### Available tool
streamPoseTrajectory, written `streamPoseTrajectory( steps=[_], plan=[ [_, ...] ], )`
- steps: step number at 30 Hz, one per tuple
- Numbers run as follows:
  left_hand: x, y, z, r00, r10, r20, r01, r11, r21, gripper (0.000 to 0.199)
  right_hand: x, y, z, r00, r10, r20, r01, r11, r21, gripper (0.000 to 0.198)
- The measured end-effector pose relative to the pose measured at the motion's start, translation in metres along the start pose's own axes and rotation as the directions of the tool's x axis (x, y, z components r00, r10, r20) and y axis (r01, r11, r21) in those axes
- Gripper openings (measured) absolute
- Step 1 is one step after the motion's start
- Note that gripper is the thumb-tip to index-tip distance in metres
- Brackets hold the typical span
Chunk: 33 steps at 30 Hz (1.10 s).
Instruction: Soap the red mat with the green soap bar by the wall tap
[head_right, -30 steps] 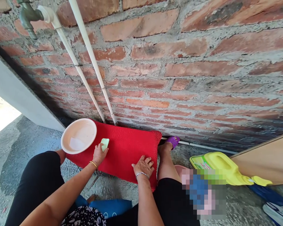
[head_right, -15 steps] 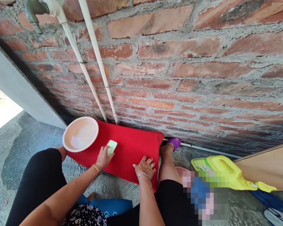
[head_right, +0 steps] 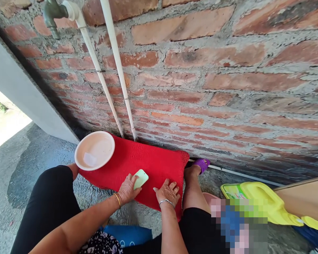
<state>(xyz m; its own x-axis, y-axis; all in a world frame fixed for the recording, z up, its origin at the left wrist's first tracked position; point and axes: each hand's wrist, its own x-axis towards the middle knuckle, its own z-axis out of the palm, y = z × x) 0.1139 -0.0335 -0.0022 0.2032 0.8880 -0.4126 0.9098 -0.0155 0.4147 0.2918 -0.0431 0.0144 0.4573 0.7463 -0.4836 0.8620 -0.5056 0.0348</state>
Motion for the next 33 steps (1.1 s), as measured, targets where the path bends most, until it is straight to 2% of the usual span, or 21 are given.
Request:
streamPoseTrajectory(
  steps=[2, 5, 8, 10, 12, 14, 16, 18, 20, 22, 24, 27, 29, 31, 33],
  plan=[
    [0.012, -0.006, -0.02, 0.993, -0.071, -0.097, 0.068, 0.997, -0.034, 0.051, 0.001, 0.0, 0.001, 1.0, -0.01, -0.013, 0.01, 1.0, -0.003, 0.072],
    [0.034, -0.022, -0.057, 0.933, -0.251, -0.258, 0.233, 0.967, -0.1, 0.045, 0.003, 0.001, 0.003, 1.0, -0.012, -0.021, 0.012, 1.0, -0.012, 0.072],
    [0.053, -0.032, -0.081, 0.871, -0.392, -0.296, 0.361, 0.919, -0.155, 0.047, 0.005, 0.001, 0.006, 1.0, -0.007, -0.029, 0.006, 1.0, -0.008, 0.072],
    [0.058, -0.029, -0.081, 0.86, -0.417, -0.295, 0.387, 0.909, -0.157, 0.048, 0.005, 0.001, 0.006, 0.999, -0.007, -0.032, 0.007, 1.0, 0.005, 0.072],
    [0.057, -0.015, -0.067, 0.881, -0.379, -0.283, 0.356, 0.925, -0.129, 0.049, 0.005, 0.0, 0.005, 1.0, -0.008, -0.029, 0.008, 1.0, 0.014, 0.072],
    [0.048, 0.004, -0.045, 0.934, -0.275, -0.227, 0.263, 0.961, -0.086, 0.049, 0.003, 0.0, 0.003, 1.0, -0.006, -0.022, 0.006, 1.0, 0.01, 0.073],
    [0.037, 0.022, -0.024, 0.985, -0.125, -0.118, 0.12, 0.992, -0.046, 0.051, 0.001, -0.001, 0.0, 1.0, 0.0, -0.004, 0.0, 1.0, 0.0, 0.074],
    [0.027, 0.034, -0.009, 1.0, -0.007, -0.03, 0.007, 1.0, -0.023, 0.055, -0.001, -0.001, -0.003, 1.0, 0.001, 0.011, -0.001, 1.0, -0.003, 0.073],
    [0.024, 0.035, -0.006, 0.999, 0.03, -0.019, -0.031, 0.999, -0.025, 0.056, -0.002, -0.002, -0.005, 1.0, -0.001, 0.016, 0.001, 1.0, -0.002, 0.074],
    [0.028, 0.026, -0.016, 0.996, -0.018, -0.083, 0.014, 0.999, -0.045, 0.053, -0.001, -0.002, -0.004, 1.0, 0.002, 0.014, -0.002, 1.0, 0.0, 0.074],
    [0.036, 0.01, -0.034, 0.975, -0.119, -0.19, 0.107, 0.992, -0.071, 0.05, -0.001, -0.002, -0.003, 1.0, 0.011, 0.014, -0.011, 1.0, 0.007, 0.075],
    [0.051, -0.018, -0.065, 0.89, -0.289, -0.353, 0.259, 0.957, -0.13, 0.045, 0.0, -0.003, -0.001, 1.0, 0.014, 0.009, -0.015, 1.0, 0.027, 0.077],
    [0.059, -0.029, -0.078, 0.834, -0.387, -0.393, 0.344, 0.922, -0.179, 0.046, 0.0, -0.003, 0.0, 1.0, 0.015, 0.01, -0.015, 0.999, 0.039, 0.079],
    [0.063, -0.031, -0.078, 0.809, -0.44, -0.391, 0.393, 0.898, -0.197, 0.048, 0.0, -0.003, 0.0, 1.0, 0.019, 0.016, -0.02, 0.998, 0.054, 0.081],
    [0.061, -0.023, -0.065, 0.832, -0.415, -0.369, 0.38, 0.91, -0.167, 0.048, 0.001, -0.002, 0.0, 0.999, 0.026, 0.026, -0.028, 0.997, 0.072, 0.083]
  ],
)
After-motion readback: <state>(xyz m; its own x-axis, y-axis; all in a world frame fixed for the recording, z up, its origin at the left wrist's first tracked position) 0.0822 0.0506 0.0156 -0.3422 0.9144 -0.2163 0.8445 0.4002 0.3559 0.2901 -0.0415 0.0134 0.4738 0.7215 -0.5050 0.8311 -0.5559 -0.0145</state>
